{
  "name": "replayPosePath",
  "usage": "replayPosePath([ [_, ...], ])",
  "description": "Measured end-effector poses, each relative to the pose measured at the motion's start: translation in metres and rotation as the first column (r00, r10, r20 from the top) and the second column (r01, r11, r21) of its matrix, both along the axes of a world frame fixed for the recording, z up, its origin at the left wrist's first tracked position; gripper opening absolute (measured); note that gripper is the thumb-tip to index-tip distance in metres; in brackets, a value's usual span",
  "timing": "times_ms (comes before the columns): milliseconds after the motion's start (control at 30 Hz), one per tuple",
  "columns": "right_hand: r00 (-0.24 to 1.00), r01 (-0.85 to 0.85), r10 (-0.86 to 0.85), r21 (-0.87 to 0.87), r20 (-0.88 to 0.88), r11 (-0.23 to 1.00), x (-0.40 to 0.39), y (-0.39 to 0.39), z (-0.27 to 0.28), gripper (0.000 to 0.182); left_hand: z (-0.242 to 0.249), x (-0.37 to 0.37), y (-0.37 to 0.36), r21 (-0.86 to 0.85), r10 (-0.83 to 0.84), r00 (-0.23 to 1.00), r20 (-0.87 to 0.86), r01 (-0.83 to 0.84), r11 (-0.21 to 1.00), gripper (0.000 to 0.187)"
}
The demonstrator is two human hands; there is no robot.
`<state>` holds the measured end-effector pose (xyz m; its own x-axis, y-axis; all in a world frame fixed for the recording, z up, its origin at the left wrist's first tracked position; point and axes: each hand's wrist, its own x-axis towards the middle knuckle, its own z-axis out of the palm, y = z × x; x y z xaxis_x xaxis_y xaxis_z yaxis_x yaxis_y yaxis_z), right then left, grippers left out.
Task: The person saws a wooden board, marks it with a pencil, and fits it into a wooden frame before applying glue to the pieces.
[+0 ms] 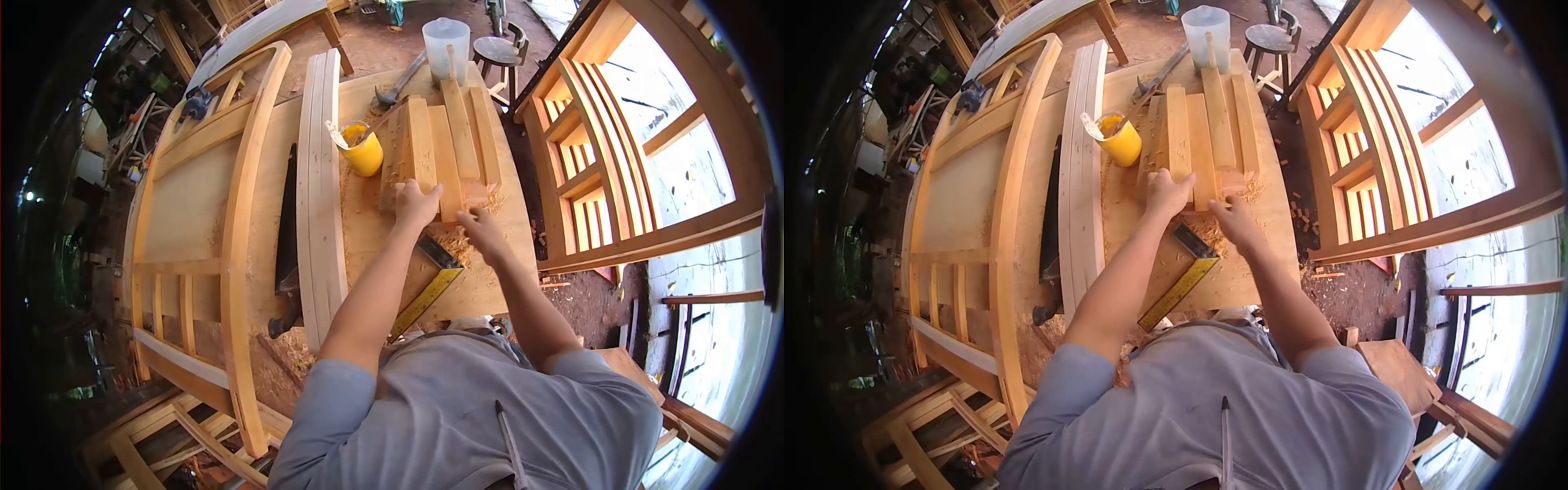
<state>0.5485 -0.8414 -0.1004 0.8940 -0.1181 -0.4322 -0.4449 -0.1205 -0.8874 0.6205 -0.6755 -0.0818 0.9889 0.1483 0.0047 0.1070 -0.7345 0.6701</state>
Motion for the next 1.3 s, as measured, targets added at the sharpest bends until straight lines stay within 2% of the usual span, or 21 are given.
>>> replayPosePath([
  [133,0.989,-0.143,0.131,0.208,0.072,0.968,0.007,0.011,-0.014,0.060,0.011,-0.005,0.024,0.099,-0.116,0.993,0.027,0.112,0.989,0.061],
  [200,0.990,-0.133,0.107,0.385,0.090,0.913,-0.009,-0.003,-0.012,0.056,0.021,-0.024,0.056,-0.083,-0.183,0.966,-0.184,0.170,0.982,0.058],
  [267,0.964,-0.090,0.263,0.908,-0.023,0.409,-0.042,-0.030,-0.021,0.063,0.015,-0.071,0.094,-0.390,-0.276,0.919,-0.281,0.153,0.908,0.048],
  [300,0.964,-0.113,0.262,0.961,0.044,0.251,-0.065,-0.034,-0.017,0.068,0.010,-0.097,0.110,-0.618,-0.344,0.882,-0.322,0.080,0.782,0.041],
  [367,0.929,-0.192,0.328,0.981,0.172,0.032,-0.090,-0.041,0.004,0.084,0.011,-0.155,0.128,-0.912,-0.366,0.837,-0.406,-0.394,0.110,0.036],
  [400,0.930,-0.182,0.331,0.983,0.163,0.028,-0.092,-0.043,-0.012,0.084,0.013,-0.176,0.127,-0.840,-0.543,0.807,-0.233,-0.448,-0.305,0.044],
  [467,0.972,-0.038,0.232,0.999,0.045,-0.033,-0.101,-0.040,-0.060,0.086,-0.003,-0.206,0.126,-0.733,-0.472,0.876,-0.095,-0.382,-0.562,0.056],
  [500,0.974,-0.030,0.227,0.991,0.000,0.130,-0.106,-0.036,-0.058,0.072,-0.003,-0.207,0.125,-0.671,-0.519,0.855,-0.027,-0.400,-0.624,0.065],
  [533,0.972,-0.021,0.235,0.991,-0.011,0.134,-0.107,-0.029,-0.041,0.072,-0.003,-0.210,0.125,-0.665,-0.511,0.859,-0.034,-0.402,-0.630,0.065],
  [600,0.928,-0.112,0.351,0.808,-0.122,0.578,-0.109,-0.010,-0.002,0.057,0.001,-0.216,0.127,-0.643,-0.491,0.871,-0.005,-0.379,-0.666,0.075],
  [667,0.915,-0.027,0.351,0.839,-0.198,0.543,-0.113,-0.001,0.017,0.048,0.005,-0.220,0.133,-0.633,-0.506,0.860,-0.066,-0.428,-0.645,0.077],
  [733,0.904,-0.160,0.403,0.761,-0.143,0.629,-0.116,0.002,0.030,0.047,0.007,-0.221,0.138,-0.944,-0.484,0.840,-0.244,-0.320,-0.079,0.074],
  [767,0.899,-0.171,0.414,0.757,-0.141,0.631,-0.117,0.004,0.040,0.047,0.008,-0.217,0.141,-0.936,-0.526,0.775,-0.350,-0.276,0.217,0.071],
  [833,0.940,-0.319,0.340,0.304,-0.020,0.898,-0.123,0.007,0.058,0.041,0.006,-0.223,0.146,-0.874,-0.453,0.807,-0.379,-0.151,0.462,0.066],
  [867,0.929,-0.349,0.369,0.298,-0.011,0.889,-0.128,0.010,0.065,0.041,0.016,-0.226,0.146,-0.830,-0.374,0.851,-0.369,-0.122,0.544,0.063],
  [967,0.912,-0.361,0.268,0.297,0.309,0.884,-0.148,0.007,0.064,0.031,0.033,-0.237,0.142,-0.884,-0.245,0.929,-0.277,-0.147,0.443,0.065],
  [1067,0.808,-0.535,0.366,0.316,0.462,0.783,-0.136,0.020,0.051,0.025,0.047,-0.239,0.144,-0.785,-0.114,0.915,-0.388,-0.263,0.560,0.073],
  [1133,0.754,-0.655,0.655,-0.013,0.044,0.756,-0.118,0.027,0.072,0.031,0.078,-0.249,0.138,-0.873,-0.069,0.968,-0.240,-0.185,0.450,0.075],
  [1167,0.743,-0.669,0.667,0.035,0.051,0.743,-0.113,0.029,0.088,0.036,0.063,-0.251,0.140,-0.768,0.126,0.980,-0.157,-0.201,0.608,0.075],
  [1267,0.699,-0.705,0.597,0.241,0.394,0.667,-0.119,0.036,0.094,0.036,0.064,-0.289,0.167,-0.811,0.332,0.922,-0.198,-0.344,0.473,0.076],
  [1300,0.685,-0.728,0.605,0.341,0.405,0.595,-0.125,0.039,0.086,0.039,0.076,-0.303,0.170,-0.758,0.415,0.898,-0.148,-0.372,0.536,0.071],
])
